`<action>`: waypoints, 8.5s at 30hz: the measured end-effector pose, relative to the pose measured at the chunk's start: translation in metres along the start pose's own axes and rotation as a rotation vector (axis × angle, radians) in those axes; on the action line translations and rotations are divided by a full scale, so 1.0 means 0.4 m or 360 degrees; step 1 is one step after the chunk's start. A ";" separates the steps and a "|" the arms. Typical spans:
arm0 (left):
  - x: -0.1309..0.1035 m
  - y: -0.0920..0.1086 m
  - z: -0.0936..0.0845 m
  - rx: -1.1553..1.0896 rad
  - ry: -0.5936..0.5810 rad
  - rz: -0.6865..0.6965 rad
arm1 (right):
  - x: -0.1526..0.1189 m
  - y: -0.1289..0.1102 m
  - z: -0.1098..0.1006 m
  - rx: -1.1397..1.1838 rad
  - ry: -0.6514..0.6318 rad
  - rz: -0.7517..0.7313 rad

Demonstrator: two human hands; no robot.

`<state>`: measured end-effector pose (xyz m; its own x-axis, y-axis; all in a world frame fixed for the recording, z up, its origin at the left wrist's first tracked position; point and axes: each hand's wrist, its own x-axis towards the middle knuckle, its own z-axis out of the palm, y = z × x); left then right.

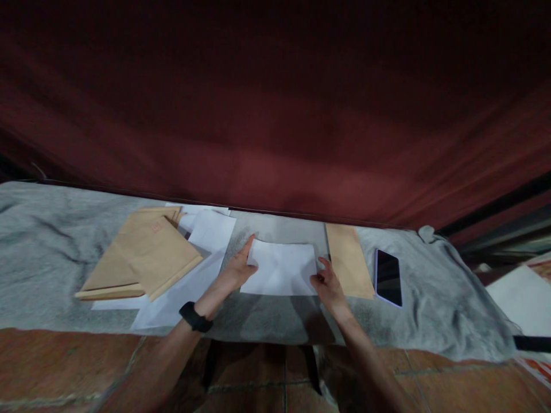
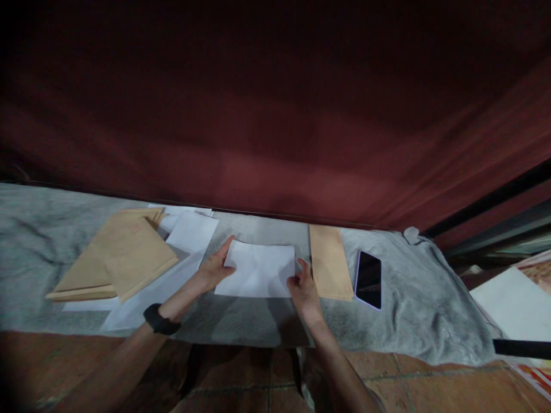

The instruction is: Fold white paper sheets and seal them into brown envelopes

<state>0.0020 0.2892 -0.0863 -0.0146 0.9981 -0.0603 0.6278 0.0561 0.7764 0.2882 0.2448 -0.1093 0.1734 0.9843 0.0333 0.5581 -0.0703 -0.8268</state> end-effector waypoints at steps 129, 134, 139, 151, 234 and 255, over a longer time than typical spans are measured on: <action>-0.089 -0.035 0.119 0.1117 0.0291 0.0632 | -0.012 0.024 0.104 -0.1123 0.0270 -0.0725; -0.113 -0.016 0.118 0.1107 0.0372 0.0549 | -0.030 0.013 0.097 -0.1099 0.0313 -0.0713; -0.185 0.027 0.169 0.1066 0.0183 0.0860 | -0.081 -0.046 0.120 -0.0949 -0.0109 -0.0853; -0.230 0.055 0.179 0.1041 -0.0083 0.0934 | -0.109 -0.038 0.123 -0.0968 -0.0278 -0.0860; -0.059 -0.018 0.142 0.1091 0.0224 0.0455 | 0.025 -0.050 0.002 -0.1122 0.0081 -0.0138; 0.000 0.052 0.001 -0.0048 0.0726 0.0475 | 0.015 -0.221 -0.125 -0.0263 0.0380 -0.1107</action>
<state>0.0154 0.2903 -0.0704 -0.1793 0.8806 0.4385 0.6336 -0.2376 0.7363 0.2803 0.2489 -0.0078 -0.1029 0.7499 0.6535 0.7142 0.5129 -0.4762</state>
